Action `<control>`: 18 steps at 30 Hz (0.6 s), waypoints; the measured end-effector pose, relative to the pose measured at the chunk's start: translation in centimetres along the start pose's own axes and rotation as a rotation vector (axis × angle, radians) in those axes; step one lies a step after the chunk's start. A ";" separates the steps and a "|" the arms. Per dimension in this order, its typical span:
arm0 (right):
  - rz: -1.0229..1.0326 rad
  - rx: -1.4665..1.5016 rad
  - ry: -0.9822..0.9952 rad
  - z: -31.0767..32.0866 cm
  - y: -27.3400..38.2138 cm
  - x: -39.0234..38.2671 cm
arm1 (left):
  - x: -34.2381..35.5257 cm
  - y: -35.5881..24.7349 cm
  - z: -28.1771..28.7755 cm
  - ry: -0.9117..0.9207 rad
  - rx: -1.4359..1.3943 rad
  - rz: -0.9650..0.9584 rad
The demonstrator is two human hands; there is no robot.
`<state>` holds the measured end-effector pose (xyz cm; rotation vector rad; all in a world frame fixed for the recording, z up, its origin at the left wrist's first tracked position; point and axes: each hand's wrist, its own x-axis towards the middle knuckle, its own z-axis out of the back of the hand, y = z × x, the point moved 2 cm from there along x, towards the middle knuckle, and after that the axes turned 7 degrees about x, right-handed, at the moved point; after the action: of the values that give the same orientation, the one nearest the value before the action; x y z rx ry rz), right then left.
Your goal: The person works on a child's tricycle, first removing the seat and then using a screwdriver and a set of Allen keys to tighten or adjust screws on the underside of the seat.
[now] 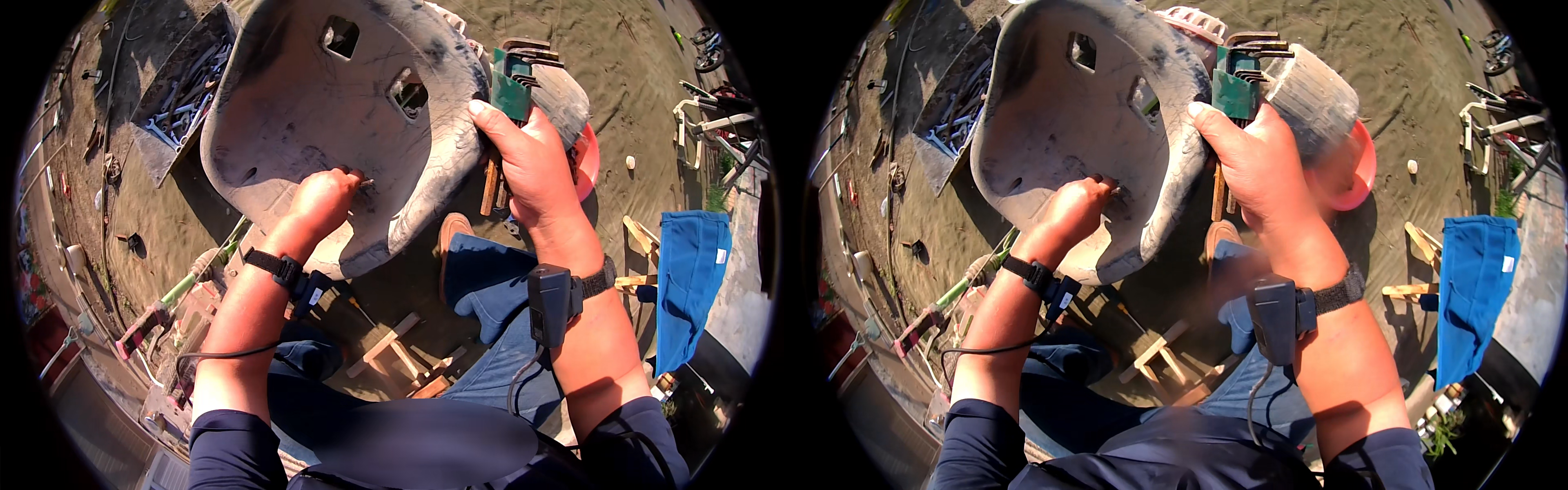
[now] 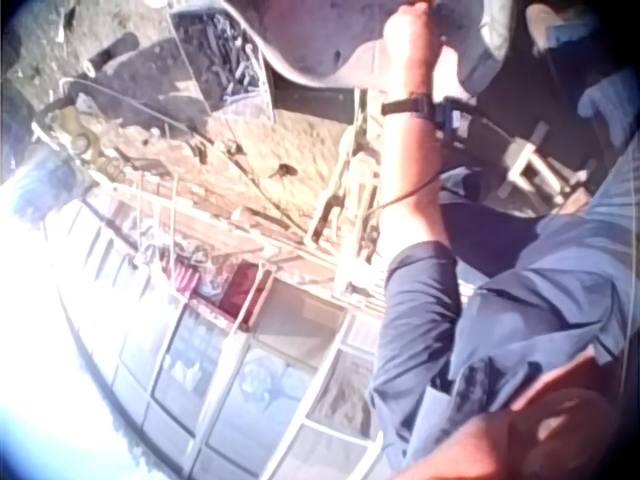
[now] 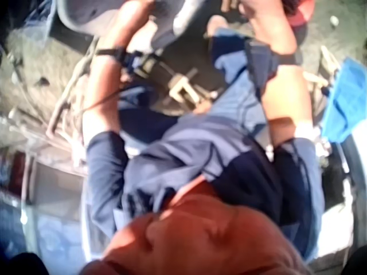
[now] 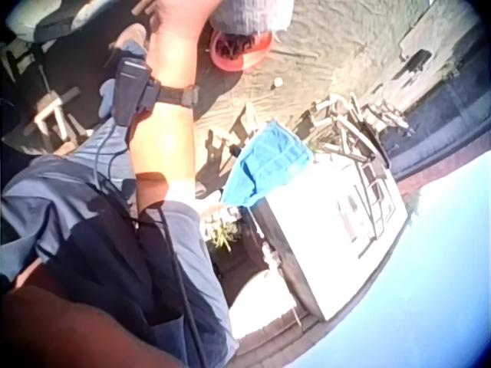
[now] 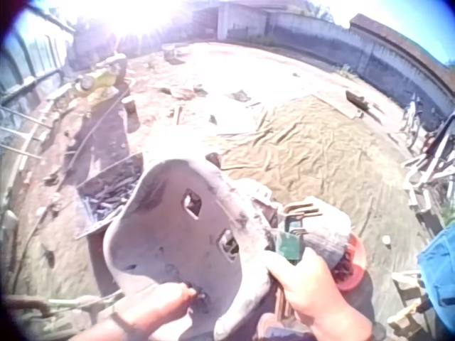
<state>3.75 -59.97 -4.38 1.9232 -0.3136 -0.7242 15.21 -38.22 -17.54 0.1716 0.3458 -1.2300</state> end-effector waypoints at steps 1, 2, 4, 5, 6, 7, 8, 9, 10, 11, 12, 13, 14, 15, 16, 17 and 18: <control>0.000 0.009 0.005 0.0 -0.1 0.0 | 0.0 0.0 0.0 0.004 0.023 -0.015; -0.006 0.005 0.003 0.0 -0.1 0.0 | 0.0 0.0 -0.1 0.001 -0.031 0.000; -0.012 -0.009 -0.008 0.0 0.0 0.1 | 0.1 0.0 -0.1 -0.011 -0.141 0.023; -0.010 -0.002 -0.023 -0.1 0.1 0.0 | 0.1 -0.2 -0.1 -0.001 -0.125 0.010; -0.009 0.005 -0.035 -0.4 0.2 0.0 | 0.0 -0.6 0.0 0.009 -0.109 0.000; -0.008 0.013 -0.048 -0.5 0.2 0.0 | 0.0 -0.8 0.1 0.020 -0.093 -0.011; 0.001 0.005 -0.044 -0.4 0.1 0.0 | 0.1 -0.9 0.3 0.024 -0.098 -0.014; 0.008 -0.002 -0.040 -0.4 0.1 0.0 | 0.1 -0.9 0.4 0.019 -0.099 -0.021; 0.016 -0.010 -0.036 -0.3 0.1 0.0 | 0.2 -0.9 0.4 0.014 -0.099 -0.028; 0.008 -0.019 -0.022 -0.2 0.1 0.1 | 0.3 -0.8 0.4 0.009 -0.100 -0.036; 0.002 -0.026 -0.011 0.0 0.1 0.1 | 0.3 -0.7 0.3 0.025 -0.123 0.002; -0.004 -0.034 0.000 0.1 0.1 0.2 | 0.4 -0.6 0.1 0.042 -0.147 0.039; -0.010 -0.021 -0.005 0.1 0.1 0.1 | 0.4 -0.4 0.0 0.058 -0.170 0.076; -0.016 -0.007 -0.005 -0.1 0.2 0.1 | 0.3 0.1 -0.4 0.012 -0.286 0.125; -0.021 0.007 -0.005 -0.3 0.2 0.1 | 0.2 0.7 -0.9 -0.035 -0.401 0.174; -0.021 0.002 -0.006 -0.3 0.3 0.1 | 0.2 1.2 -1.4 -0.082 -0.516 0.222; -0.021 -0.003 -0.008 -0.3 0.3 0.1 | 0.2 1.5 -1.1 -0.107 -0.762 0.272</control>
<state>4.03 -59.96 -4.11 1.9236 -0.2974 -0.7458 16.46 -37.58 -18.75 -0.4872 0.6500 -0.7698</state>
